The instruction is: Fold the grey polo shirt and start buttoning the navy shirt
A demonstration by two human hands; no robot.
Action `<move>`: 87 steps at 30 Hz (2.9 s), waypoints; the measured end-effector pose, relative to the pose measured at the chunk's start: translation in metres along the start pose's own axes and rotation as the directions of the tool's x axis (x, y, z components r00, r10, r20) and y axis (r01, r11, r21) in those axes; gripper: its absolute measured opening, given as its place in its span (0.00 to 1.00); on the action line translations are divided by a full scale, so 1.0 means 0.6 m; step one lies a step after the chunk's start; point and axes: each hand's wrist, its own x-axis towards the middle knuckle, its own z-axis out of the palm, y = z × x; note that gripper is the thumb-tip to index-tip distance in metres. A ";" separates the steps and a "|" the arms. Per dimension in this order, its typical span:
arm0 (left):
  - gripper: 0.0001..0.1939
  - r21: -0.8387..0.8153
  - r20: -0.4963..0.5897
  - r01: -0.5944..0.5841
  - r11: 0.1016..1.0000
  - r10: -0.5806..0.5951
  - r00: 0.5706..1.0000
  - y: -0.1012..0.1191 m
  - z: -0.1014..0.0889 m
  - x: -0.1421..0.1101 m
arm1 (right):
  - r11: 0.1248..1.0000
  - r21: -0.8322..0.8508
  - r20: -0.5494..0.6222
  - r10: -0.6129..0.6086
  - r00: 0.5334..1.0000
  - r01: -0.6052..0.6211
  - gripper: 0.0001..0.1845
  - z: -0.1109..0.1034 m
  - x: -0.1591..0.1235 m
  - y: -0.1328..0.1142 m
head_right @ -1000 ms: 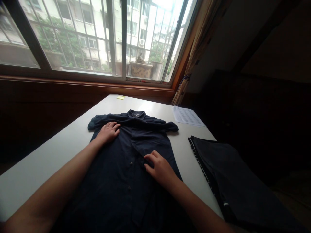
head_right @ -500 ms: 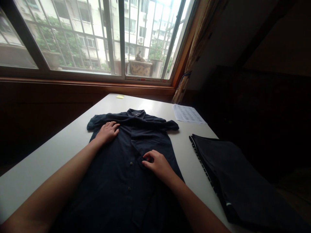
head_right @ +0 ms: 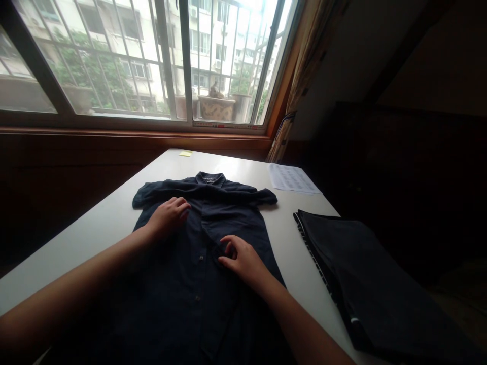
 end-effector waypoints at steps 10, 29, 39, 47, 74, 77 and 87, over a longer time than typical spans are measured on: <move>0.05 -0.489 -0.002 -0.253 0.835 0.289 0.957 0.105 -0.012 -0.090 | 0.998 -0.001 0.009 -0.059 0.998 0.059 0.14 -0.005 0.000 0.001; 0.09 -0.257 0.026 -0.531 0.807 0.555 0.831 0.102 -0.018 -0.096 | 0.993 0.086 0.051 0.082 0.995 -0.087 0.14 -0.004 -0.002 -0.004; 0.08 -0.407 0.027 -0.463 0.788 0.517 0.856 0.100 -0.021 -0.095 | 0.980 0.109 0.079 0.159 0.984 -0.167 0.14 -0.012 -0.004 -0.015; 0.06 -0.449 0.014 -0.427 0.785 0.485 0.875 0.101 -0.022 -0.093 | 0.993 0.053 0.074 0.103 0.992 -0.107 0.12 -0.016 -0.007 -0.017; 0.07 -0.126 0.013 -0.618 0.776 0.624 0.781 0.105 -0.018 -0.095 | 1.000 0.006 0.067 0.007 0.998 -0.007 0.11 -0.003 -0.008 -0.024; 0.06 -0.120 -0.006 -0.619 0.776 0.623 0.783 0.106 -0.016 -0.093 | 1.000 -0.029 0.020 -0.001 1.000 0.002 0.09 0.006 -0.007 -0.026; 0.08 -0.054 -0.089 -0.637 0.769 0.631 0.770 0.105 -0.006 -0.095 | 0.999 0.048 -0.106 -0.003 0.994 0.008 0.07 0.026 -0.004 -0.038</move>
